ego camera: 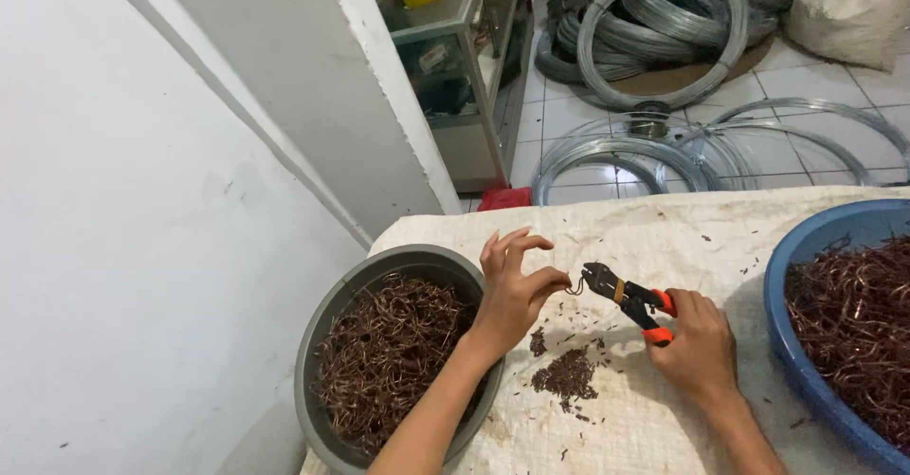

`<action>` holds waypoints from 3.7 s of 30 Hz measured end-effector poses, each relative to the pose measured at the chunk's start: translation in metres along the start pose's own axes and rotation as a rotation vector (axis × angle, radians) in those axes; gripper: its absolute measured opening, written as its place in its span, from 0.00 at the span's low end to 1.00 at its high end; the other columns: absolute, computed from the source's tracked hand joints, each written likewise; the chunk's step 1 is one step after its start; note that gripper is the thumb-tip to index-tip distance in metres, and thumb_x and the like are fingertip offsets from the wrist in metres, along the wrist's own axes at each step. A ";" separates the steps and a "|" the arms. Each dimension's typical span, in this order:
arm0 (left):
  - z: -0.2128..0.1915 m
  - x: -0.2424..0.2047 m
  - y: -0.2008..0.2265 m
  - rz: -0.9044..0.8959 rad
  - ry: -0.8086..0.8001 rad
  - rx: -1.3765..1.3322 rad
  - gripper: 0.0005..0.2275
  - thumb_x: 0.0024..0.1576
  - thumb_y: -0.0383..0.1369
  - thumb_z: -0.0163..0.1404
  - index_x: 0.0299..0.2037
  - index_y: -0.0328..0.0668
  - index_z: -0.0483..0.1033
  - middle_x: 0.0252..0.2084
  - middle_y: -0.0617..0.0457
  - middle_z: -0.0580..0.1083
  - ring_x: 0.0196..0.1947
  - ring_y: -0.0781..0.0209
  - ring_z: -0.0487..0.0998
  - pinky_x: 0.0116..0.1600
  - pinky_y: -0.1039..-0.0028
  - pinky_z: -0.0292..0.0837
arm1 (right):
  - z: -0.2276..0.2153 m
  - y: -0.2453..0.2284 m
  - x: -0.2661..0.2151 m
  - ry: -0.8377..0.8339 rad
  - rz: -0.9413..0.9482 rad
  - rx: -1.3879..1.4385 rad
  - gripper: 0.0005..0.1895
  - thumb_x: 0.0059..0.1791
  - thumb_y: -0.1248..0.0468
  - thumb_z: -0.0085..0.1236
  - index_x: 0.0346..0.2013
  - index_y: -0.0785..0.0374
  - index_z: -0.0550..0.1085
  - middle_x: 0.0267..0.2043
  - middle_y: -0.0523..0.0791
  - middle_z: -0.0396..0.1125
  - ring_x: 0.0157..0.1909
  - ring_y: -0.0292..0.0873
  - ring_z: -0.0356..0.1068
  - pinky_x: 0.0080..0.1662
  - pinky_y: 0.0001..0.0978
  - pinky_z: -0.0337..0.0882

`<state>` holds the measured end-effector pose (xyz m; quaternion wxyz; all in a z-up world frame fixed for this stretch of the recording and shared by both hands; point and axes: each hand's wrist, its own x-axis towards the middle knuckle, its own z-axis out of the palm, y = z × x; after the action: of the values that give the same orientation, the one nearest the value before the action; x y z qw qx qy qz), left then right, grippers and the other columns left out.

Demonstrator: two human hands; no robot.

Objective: Trimming small brown stems with wire cutters and placing them into a bowl

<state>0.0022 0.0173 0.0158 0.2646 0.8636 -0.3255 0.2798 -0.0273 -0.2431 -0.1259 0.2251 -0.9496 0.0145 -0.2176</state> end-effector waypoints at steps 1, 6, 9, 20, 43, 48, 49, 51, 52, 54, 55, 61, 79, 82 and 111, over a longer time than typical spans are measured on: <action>-0.004 0.001 0.000 -0.003 0.000 0.004 0.04 0.55 0.38 0.57 0.32 0.53 0.82 0.55 0.59 0.65 0.68 0.52 0.55 0.74 0.49 0.35 | 0.000 0.000 0.003 -0.002 -0.003 0.003 0.29 0.33 0.67 0.64 0.49 0.62 0.73 0.39 0.46 0.70 0.39 0.47 0.70 0.47 0.39 0.69; -0.008 0.004 0.000 0.046 -0.002 0.071 0.03 0.53 0.36 0.60 0.32 0.51 0.82 0.58 0.57 0.66 0.68 0.51 0.55 0.74 0.48 0.35 | -0.023 -0.015 0.020 -0.076 -0.006 0.123 0.17 0.37 0.69 0.61 0.40 0.61 0.77 0.30 0.45 0.74 0.29 0.43 0.69 0.36 0.34 0.69; -0.003 0.001 -0.004 0.007 -0.006 0.068 0.06 0.57 0.42 0.56 0.32 0.56 0.77 0.56 0.61 0.65 0.68 0.50 0.57 0.71 0.47 0.44 | 0.018 0.033 0.017 -0.060 -0.063 0.014 0.28 0.30 0.53 0.63 0.44 0.53 0.76 0.32 0.48 0.72 0.41 0.54 0.76 0.46 0.46 0.73; -0.002 0.000 -0.017 0.011 -0.163 0.261 0.07 0.51 0.45 0.59 0.28 0.59 0.76 0.56 0.63 0.65 0.70 0.49 0.54 0.71 0.40 0.37 | 0.024 0.044 0.021 -0.290 -0.070 -0.165 0.20 0.37 0.48 0.57 0.42 0.43 0.73 0.34 0.41 0.74 0.43 0.48 0.79 0.45 0.42 0.77; 0.008 -0.003 -0.013 -0.048 -0.323 0.411 0.06 0.47 0.40 0.63 0.30 0.54 0.81 0.56 0.58 0.64 0.71 0.44 0.53 0.72 0.32 0.33 | 0.013 0.003 0.033 -0.393 -0.044 -0.457 0.32 0.41 0.45 0.58 0.54 0.57 0.70 0.50 0.48 0.72 0.56 0.54 0.73 0.60 0.52 0.69; 0.011 0.006 0.004 -0.053 -0.379 0.378 0.06 0.48 0.38 0.63 0.33 0.54 0.83 0.59 0.55 0.65 0.72 0.43 0.53 0.72 0.32 0.31 | 0.030 -0.007 0.022 -0.351 -0.074 -0.440 0.48 0.37 0.33 0.66 0.60 0.60 0.69 0.54 0.51 0.68 0.65 0.55 0.66 0.70 0.64 0.53; 0.010 0.006 0.007 -0.048 -0.382 0.380 0.06 0.48 0.38 0.63 0.33 0.54 0.83 0.59 0.55 0.65 0.72 0.43 0.53 0.72 0.32 0.31 | 0.030 -0.010 0.018 -0.350 -0.069 -0.437 0.48 0.37 0.33 0.66 0.60 0.60 0.69 0.54 0.51 0.68 0.65 0.55 0.66 0.70 0.64 0.53; 0.016 0.012 0.017 -0.008 -0.341 0.333 0.06 0.49 0.37 0.62 0.33 0.51 0.82 0.61 0.54 0.63 0.72 0.42 0.52 0.72 0.31 0.33 | 0.027 -0.006 0.015 -0.251 -0.143 -0.388 0.49 0.34 0.32 0.67 0.61 0.57 0.70 0.52 0.50 0.69 0.61 0.54 0.67 0.67 0.63 0.59; 0.015 0.015 0.025 0.013 -0.351 0.316 0.06 0.49 0.37 0.62 0.33 0.51 0.82 0.61 0.54 0.63 0.72 0.42 0.52 0.72 0.31 0.33 | 0.004 -0.019 0.018 -0.251 -0.116 -0.396 0.49 0.34 0.32 0.67 0.61 0.57 0.70 0.52 0.50 0.69 0.61 0.54 0.67 0.67 0.63 0.59; 0.015 0.018 0.040 0.083 -0.189 0.305 0.06 0.48 0.40 0.61 0.32 0.56 0.79 0.61 0.57 0.63 0.72 0.44 0.52 0.70 0.33 0.33 | -0.038 -0.043 0.023 -0.209 -0.159 -0.053 0.48 0.39 0.43 0.68 0.69 0.55 0.64 0.50 0.54 0.69 0.50 0.61 0.73 0.48 0.59 0.74; 0.017 0.020 0.046 0.089 -0.199 0.289 0.06 0.48 0.40 0.61 0.32 0.56 0.79 0.61 0.57 0.63 0.72 0.44 0.52 0.70 0.33 0.33 | -0.055 -0.048 0.022 -0.215 -0.142 -0.060 0.48 0.39 0.43 0.68 0.69 0.55 0.64 0.50 0.54 0.69 0.50 0.61 0.73 0.48 0.59 0.74; 0.041 0.034 0.082 0.163 0.036 0.127 0.05 0.55 0.46 0.55 0.34 0.63 0.77 0.58 0.60 0.68 0.70 0.49 0.57 0.72 0.39 0.31 | -0.131 -0.030 0.023 -0.132 -0.098 0.212 0.32 0.45 0.52 0.65 0.61 0.62 0.71 0.42 0.52 0.71 0.48 0.60 0.73 0.48 0.52 0.73; 0.073 0.038 0.137 0.256 -0.221 -0.037 0.12 0.55 0.38 0.60 0.47 0.53 0.77 0.64 0.52 0.62 0.73 0.49 0.52 0.78 0.39 0.33 | -0.221 0.040 -0.019 -0.167 0.154 -1.221 0.41 0.44 0.26 0.46 0.67 0.38 0.70 0.54 0.36 0.67 0.52 0.32 0.67 0.50 0.21 0.70; 0.062 0.012 0.105 0.141 -0.323 0.046 0.16 0.52 0.37 0.60 0.50 0.49 0.77 0.63 0.50 0.65 0.72 0.44 0.55 0.76 0.36 0.32 | -0.210 -0.010 -0.012 -0.182 0.126 -0.883 0.34 0.49 0.36 0.51 0.63 0.49 0.75 0.55 0.43 0.69 0.55 0.42 0.67 0.58 0.34 0.65; -0.062 -0.108 -0.063 -0.510 -0.619 0.679 0.15 0.49 0.29 0.61 0.46 0.40 0.81 0.73 0.42 0.55 0.77 0.34 0.37 0.73 0.32 0.19 | 0.073 -0.247 0.032 -0.264 -0.823 -0.177 0.08 0.45 0.64 0.58 0.37 0.59 0.80 0.40 0.45 0.69 0.43 0.47 0.73 0.52 0.39 0.72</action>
<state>-0.0410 0.1423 -0.0289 -0.0789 0.9948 -0.0587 0.0280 0.0152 0.0058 -0.0641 0.0376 -0.9115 -0.3752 -0.1641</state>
